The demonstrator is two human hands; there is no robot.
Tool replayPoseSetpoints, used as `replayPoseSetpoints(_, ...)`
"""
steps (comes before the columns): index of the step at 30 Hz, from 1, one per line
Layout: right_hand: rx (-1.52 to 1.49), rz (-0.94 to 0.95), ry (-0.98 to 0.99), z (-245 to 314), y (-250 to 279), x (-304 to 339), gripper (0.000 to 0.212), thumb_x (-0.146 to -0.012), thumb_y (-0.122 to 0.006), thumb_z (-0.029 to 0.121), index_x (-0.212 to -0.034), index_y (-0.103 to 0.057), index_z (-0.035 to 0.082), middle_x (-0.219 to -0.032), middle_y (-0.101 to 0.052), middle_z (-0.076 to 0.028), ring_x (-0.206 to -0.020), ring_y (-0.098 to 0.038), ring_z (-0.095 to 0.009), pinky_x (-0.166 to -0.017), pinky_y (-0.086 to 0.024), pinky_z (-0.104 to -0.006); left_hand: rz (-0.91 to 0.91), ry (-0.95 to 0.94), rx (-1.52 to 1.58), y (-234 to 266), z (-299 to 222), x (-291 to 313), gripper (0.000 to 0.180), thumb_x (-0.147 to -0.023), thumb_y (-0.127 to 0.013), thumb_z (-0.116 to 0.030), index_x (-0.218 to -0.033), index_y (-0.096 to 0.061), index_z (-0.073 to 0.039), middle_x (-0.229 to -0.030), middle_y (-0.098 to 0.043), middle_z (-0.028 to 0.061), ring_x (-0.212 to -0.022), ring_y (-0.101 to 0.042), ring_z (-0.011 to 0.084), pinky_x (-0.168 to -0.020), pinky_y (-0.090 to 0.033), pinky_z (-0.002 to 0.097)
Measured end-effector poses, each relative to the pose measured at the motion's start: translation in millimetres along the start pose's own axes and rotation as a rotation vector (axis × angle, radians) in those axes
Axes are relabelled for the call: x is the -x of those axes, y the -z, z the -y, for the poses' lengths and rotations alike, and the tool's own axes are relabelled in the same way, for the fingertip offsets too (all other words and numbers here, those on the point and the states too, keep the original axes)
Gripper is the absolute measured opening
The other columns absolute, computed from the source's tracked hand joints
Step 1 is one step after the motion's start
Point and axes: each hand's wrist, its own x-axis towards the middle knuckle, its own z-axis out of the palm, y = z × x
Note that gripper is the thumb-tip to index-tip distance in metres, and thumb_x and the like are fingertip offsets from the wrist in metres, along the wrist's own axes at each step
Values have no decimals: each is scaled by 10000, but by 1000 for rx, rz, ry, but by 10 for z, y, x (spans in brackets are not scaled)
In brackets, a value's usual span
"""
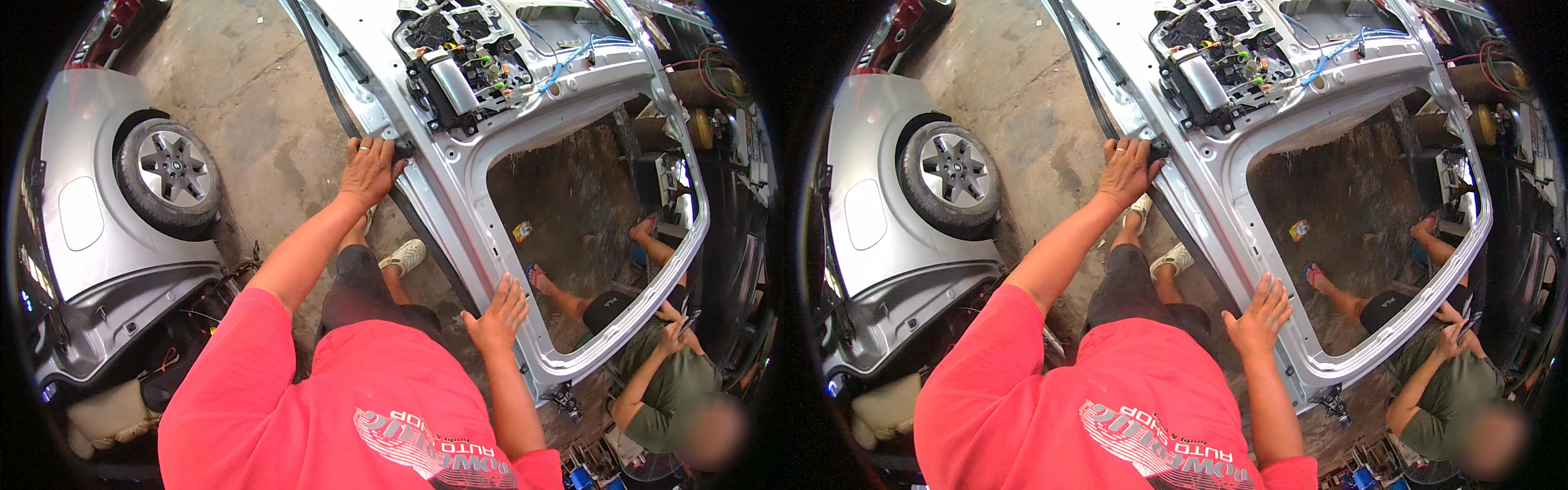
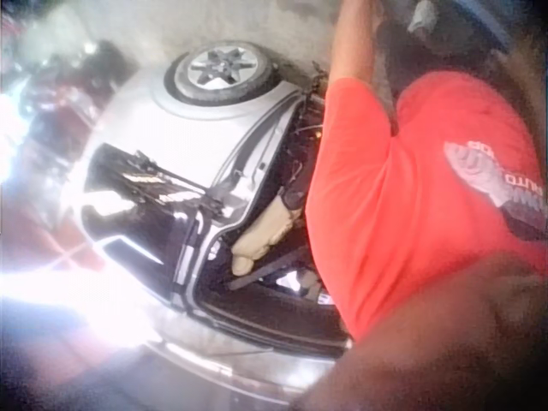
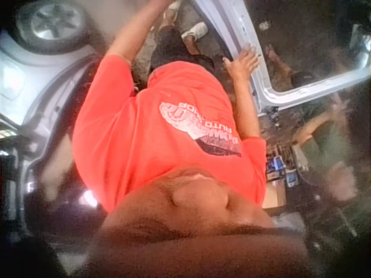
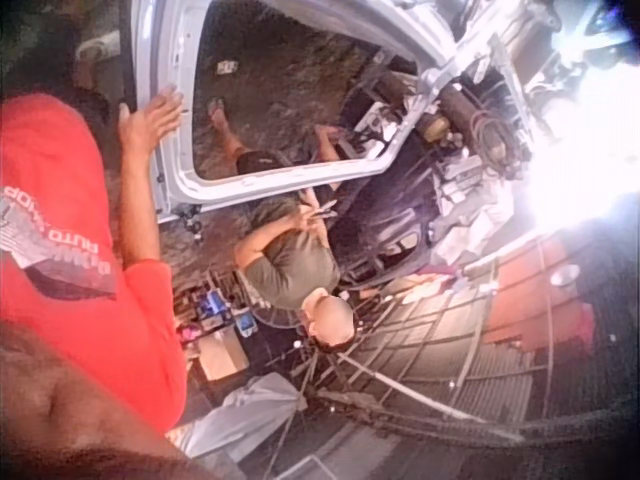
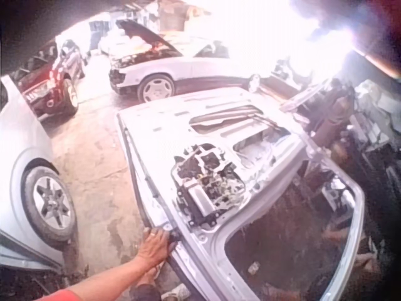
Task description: The person installs a black rubber weather seal onto the frame of a detached car door. They align the seal along the door's edge, press it into place, and adjust the fit by hand.
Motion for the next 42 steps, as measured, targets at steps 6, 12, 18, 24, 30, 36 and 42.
replayPoseSetpoints(6,9,6,6,-8,7,6,1324,-704,-938,402,-1659,-90,50,-1630,-258,-287,-1499,-279,-498,-1193,-228,-707,-2,6,2,26,-131,-113,373,-912,-738,-412,-1082,-636,-96,-1102,-670,92,-1132,-581,279,-1025,-342,455)
replayPoseSetpoints(12,15,24,-6,14,26,-14,1321,-706,-937,406,-1660,-97,46,-1636,-245,-287,-1502,-275,-494,-1195,-221,-706,24,92,219,-68,-50,-64,437,-902,-743,-375,-1234,-691,-96,-1260,-661,84,-1241,-558,303,-1062,-351,510)
replayPoseSetpoints(18,-5,22,-10,-17,4,1,1322,-703,-939,409,-1662,-100,55,-1639,-239,-279,-1508,-264,-485,-1198,-220,-705,-25,56,237,-18,23,137,531,-879,-789,-242,-1381,-667,-119,-1198,-696,109,-1182,-596,331,-1085,-401,477)
replayPoseSetpoints(24,-6,32,-14,-10,16,-9,1320,-703,-940,394,-1664,-95,69,-1642,-236,-272,-1507,-264,-483,-1196,-222,-715,-16,211,537,-92,106,172,495,-830,-835,-171,-1299,-692,-101,-1135,-728,143,-1058,-668,359,-957,-530,433)
replayPoseSetpoints(30,-10,32,-18,-12,12,-12,1314,-704,-939,384,-1663,-96,74,-1644,-231,-269,-1507,-263,-483,-1195,-222,-720,35,278,584,-33,4,136,448,-843,-823,-182,-1266,-700,-101,-1112,-733,157,-1051,-683,365,-935,-548,438)
replayPoseSetpoints(36,-18,36,-4,7,57,-28,1311,-699,-942,378,-1660,-104,72,-1640,-236,-269,-1507,-263,-481,-1194,-220,-722,-185,349,838,-390,120,323,409,-871,-779,-130,-1267,-693,-76,-1082,-722,164,-1024,-694,319,-914,-550,418)
replayPoseSetpoints(42,-29,30,-24,6,53,-14,1308,-689,-948,375,-1652,-119,68,-1630,-252,-270,-1498,-276,-479,-1185,-231,-729,-132,645,980,-312,49,324,232,-871,-869,-120,-1020,-742,5,-969,-730,46,-859,-684,119,-780,-566,286)
